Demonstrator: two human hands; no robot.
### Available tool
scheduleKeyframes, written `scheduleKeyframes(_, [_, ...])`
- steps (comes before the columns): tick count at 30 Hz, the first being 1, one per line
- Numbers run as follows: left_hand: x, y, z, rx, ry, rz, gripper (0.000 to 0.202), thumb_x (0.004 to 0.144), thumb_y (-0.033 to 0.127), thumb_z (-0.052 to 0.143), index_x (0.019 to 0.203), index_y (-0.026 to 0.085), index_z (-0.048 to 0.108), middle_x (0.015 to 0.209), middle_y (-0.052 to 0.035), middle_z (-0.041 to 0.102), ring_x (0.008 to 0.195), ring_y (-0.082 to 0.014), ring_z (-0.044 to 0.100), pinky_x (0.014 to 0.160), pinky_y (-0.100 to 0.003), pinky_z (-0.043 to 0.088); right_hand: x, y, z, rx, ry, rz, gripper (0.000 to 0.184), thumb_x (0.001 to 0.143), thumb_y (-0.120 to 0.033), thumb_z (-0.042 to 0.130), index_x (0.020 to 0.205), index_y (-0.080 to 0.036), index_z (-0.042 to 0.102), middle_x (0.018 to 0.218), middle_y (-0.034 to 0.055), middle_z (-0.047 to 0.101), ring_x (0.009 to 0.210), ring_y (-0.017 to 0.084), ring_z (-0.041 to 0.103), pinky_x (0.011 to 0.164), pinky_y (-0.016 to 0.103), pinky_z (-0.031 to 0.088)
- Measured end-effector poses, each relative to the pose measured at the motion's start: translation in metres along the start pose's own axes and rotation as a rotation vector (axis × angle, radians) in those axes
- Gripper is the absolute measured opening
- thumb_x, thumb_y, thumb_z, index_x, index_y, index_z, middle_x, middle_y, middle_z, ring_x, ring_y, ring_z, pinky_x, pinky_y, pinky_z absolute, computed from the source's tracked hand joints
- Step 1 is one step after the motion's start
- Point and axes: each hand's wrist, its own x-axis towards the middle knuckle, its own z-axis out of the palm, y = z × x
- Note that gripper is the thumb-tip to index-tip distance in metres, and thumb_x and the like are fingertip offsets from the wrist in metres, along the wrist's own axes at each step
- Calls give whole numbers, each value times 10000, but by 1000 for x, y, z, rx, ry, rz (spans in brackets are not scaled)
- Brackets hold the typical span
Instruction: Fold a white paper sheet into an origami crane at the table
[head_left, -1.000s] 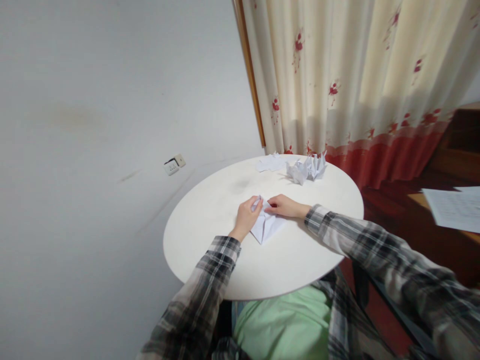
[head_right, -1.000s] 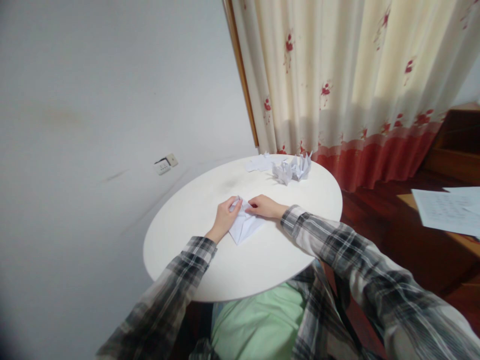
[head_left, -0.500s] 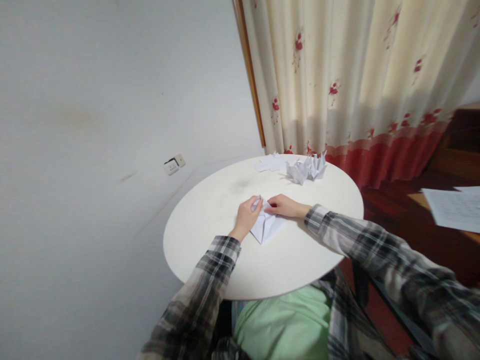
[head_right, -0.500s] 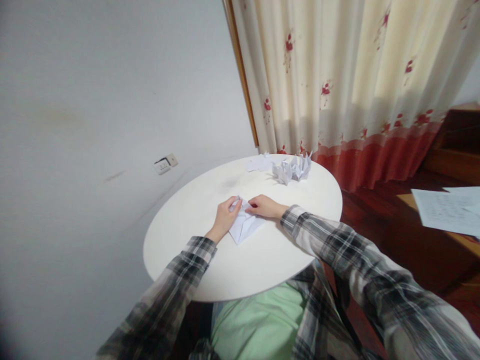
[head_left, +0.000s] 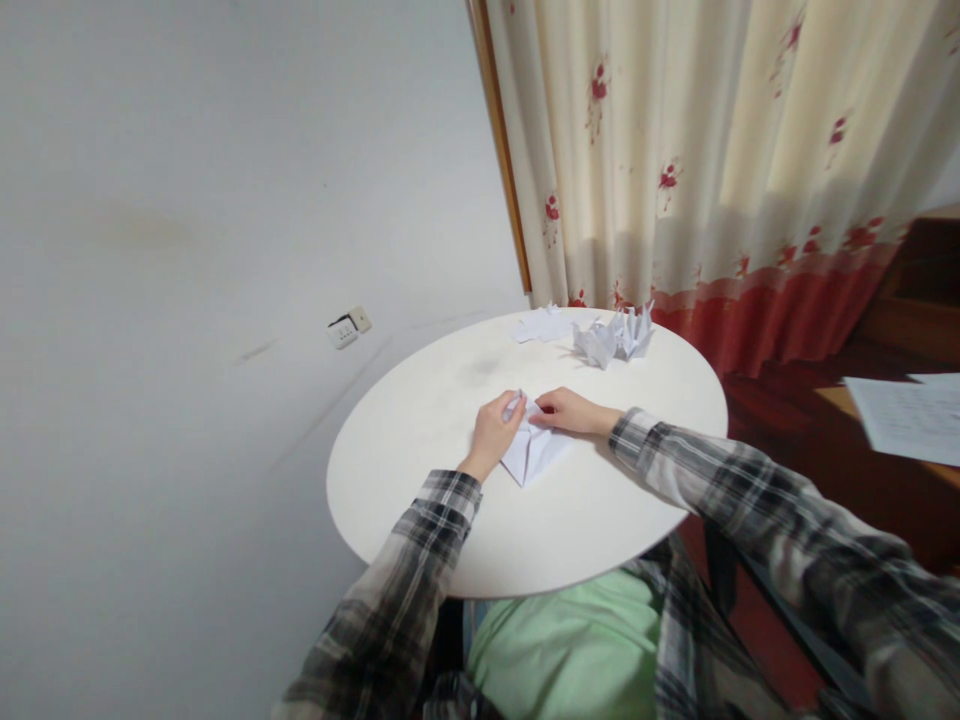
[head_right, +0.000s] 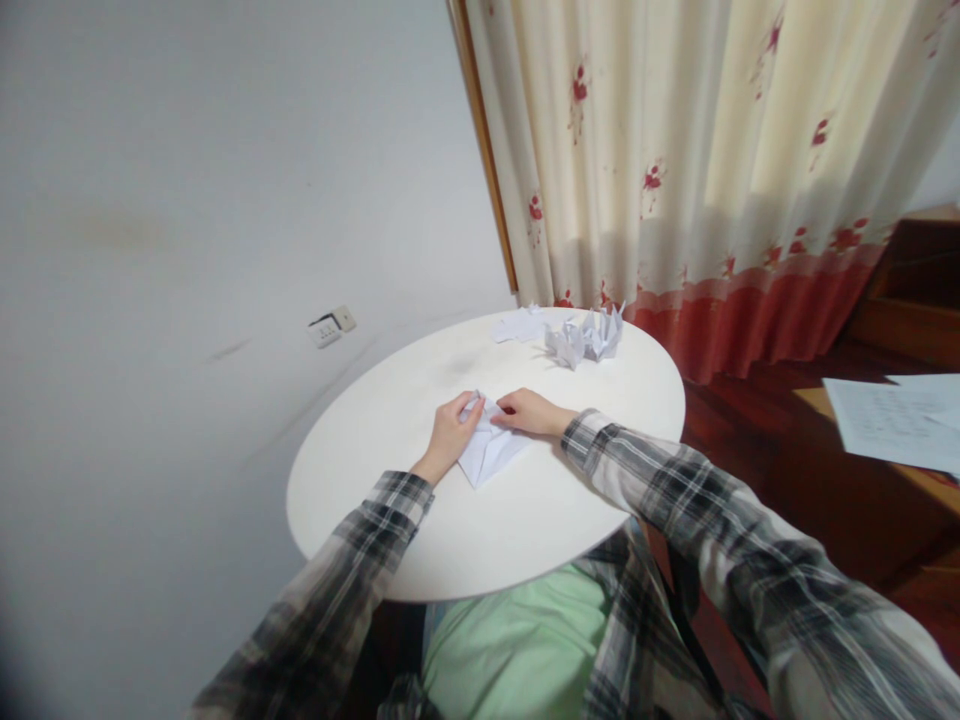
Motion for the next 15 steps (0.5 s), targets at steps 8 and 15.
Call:
scheduleKeyframes(8, [0,-2,1,1,10,5,244,813,327,398,810,153,568,723,-1,588,646,-89,508,614,-192,373,0,0,0,0,8,-1,336,776,-380,449,598,-109,538,520,-20,458,495,61,344,490,193,245])
scheduleKeyframes(15, [0,-3,2,14,11,1,232,811,319,402,824,156,567,734,-5,597,655,-94,519,618,-189,379,1,1,2,-3,12,5,335,772,-379,456,595,-108,543,517,-23,452,495,59,337,489,192,238])
